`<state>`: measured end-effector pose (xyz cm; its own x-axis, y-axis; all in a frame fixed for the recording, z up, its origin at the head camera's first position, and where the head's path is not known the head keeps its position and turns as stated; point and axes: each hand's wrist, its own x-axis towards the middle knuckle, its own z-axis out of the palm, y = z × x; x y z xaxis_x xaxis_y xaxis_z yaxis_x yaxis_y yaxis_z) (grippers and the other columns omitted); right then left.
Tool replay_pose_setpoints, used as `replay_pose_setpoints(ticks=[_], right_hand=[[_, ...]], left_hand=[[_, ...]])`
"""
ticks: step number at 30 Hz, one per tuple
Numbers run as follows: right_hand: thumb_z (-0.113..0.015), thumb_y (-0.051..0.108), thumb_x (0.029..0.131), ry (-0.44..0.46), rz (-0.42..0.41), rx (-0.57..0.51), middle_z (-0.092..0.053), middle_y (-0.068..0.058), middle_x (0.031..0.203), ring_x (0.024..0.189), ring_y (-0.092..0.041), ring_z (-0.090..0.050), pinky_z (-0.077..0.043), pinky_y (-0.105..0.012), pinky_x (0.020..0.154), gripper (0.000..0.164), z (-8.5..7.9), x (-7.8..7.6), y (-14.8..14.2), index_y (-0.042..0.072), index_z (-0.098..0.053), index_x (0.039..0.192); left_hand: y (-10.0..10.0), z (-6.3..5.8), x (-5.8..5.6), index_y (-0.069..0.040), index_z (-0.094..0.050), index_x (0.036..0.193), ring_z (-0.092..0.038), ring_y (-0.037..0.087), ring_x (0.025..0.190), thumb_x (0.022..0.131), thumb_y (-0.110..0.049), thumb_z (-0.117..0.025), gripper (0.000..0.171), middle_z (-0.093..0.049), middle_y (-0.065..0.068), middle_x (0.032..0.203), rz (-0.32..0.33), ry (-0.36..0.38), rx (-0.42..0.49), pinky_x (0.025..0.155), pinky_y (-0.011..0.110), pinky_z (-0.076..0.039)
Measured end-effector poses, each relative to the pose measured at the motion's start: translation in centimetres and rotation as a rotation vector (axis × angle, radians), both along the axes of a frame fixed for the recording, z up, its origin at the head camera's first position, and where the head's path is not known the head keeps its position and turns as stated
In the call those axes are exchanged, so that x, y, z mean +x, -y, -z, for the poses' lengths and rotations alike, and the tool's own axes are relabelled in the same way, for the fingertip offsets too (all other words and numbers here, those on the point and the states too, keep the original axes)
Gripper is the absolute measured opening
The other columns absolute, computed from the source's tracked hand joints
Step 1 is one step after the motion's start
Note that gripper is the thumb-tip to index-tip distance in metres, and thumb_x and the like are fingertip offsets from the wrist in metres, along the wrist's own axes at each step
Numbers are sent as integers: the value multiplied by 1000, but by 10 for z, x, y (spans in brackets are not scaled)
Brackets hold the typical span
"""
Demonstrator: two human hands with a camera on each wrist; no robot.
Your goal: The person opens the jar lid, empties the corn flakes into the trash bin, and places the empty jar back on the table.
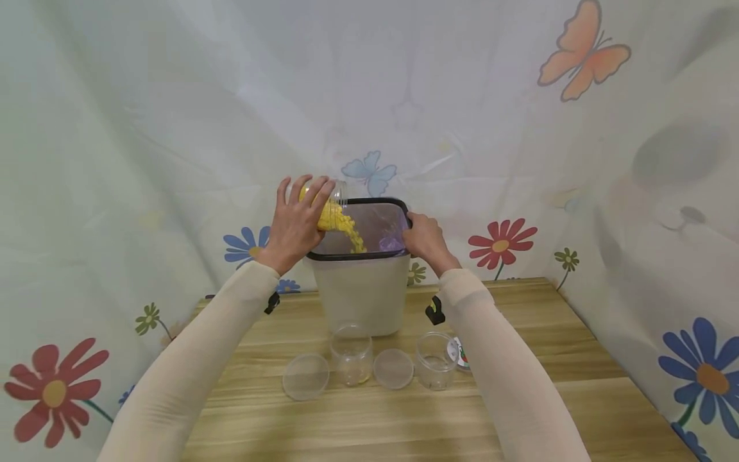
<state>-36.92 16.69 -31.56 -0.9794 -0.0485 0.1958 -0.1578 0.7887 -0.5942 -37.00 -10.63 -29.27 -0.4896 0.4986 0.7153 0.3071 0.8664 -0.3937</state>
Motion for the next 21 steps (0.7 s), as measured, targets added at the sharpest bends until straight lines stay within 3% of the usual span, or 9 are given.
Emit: replay_pose_setpoints(ticks=[6,21], right_hand=[[-40,13,96,-2,5,-2,-66,-21,84,53,-19,-61,-49,-26,52,60,0,-1,1,7,-29,154],[-40,12,95,-15,-4,8,-58,-9,65,50,-15,-59,-48,-26,52,60,2,-1,0,6,-30,154]], left_hand=[[0,-1,-1,-21,-25,153,-33,30,141,80,-17,-67,84,-37,2,153,0,-30,-21,117,56,-23],[1,0,-2,-21,-24,152,-31,31,142,82,-15,-65,82,-37,1,152,-8,-54,-83,118,57,-23]])
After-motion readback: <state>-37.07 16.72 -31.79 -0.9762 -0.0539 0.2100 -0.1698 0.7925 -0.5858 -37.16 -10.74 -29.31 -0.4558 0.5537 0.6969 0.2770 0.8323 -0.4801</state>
